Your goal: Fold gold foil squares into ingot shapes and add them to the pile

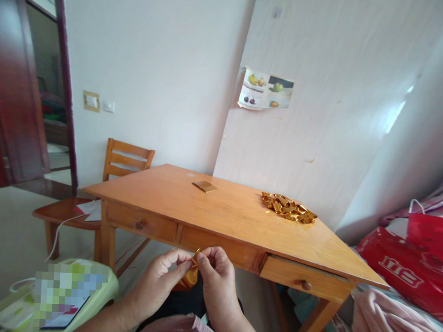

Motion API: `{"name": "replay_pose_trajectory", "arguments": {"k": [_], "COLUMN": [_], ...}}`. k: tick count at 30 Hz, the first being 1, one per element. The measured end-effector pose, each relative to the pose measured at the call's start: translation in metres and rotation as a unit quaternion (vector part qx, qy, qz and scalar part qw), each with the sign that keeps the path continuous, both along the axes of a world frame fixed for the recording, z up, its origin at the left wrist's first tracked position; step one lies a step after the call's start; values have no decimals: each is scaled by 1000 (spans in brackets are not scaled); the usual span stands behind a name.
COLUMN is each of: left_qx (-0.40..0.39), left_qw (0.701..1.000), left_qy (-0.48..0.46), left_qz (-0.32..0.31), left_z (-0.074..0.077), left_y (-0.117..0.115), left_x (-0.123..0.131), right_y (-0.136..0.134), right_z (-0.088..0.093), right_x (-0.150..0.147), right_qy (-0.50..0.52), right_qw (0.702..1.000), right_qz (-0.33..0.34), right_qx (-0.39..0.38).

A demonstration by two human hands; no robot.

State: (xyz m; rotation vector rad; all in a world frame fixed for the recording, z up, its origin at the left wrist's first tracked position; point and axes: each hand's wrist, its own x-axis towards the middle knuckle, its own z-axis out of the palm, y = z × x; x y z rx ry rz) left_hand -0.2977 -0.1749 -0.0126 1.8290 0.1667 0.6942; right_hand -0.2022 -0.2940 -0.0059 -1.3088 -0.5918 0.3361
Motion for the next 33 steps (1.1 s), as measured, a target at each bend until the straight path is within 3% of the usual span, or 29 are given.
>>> {"name": "replay_pose_trajectory", "arguments": {"k": [5, 10, 18, 26, 33], "left_qx": [-159, -227, -212, -193, -198], "left_qw": [984, 968, 971, 975, 974], "left_qy": [20, 25, 29, 32, 38], "left_qz": [-78, -105, -103, -102, -100], "left_z": [-2, -3, 7, 6, 3], "left_y": [2, 2, -5, -7, -8], "left_x": [1, 1, -3, -3, -4], "right_y": [-5, -9, -6, -7, -7], "right_z": [1, 4, 0, -4, -2], "right_x": [3, 0, 0, 1, 2], "right_qy": [56, 84, 27, 7, 85], "right_qw": [998, 995, 998, 999, 995], "right_qz": [38, 57, 61, 40, 45], "right_qx": [-4, 1, -14, -16, -11]}}
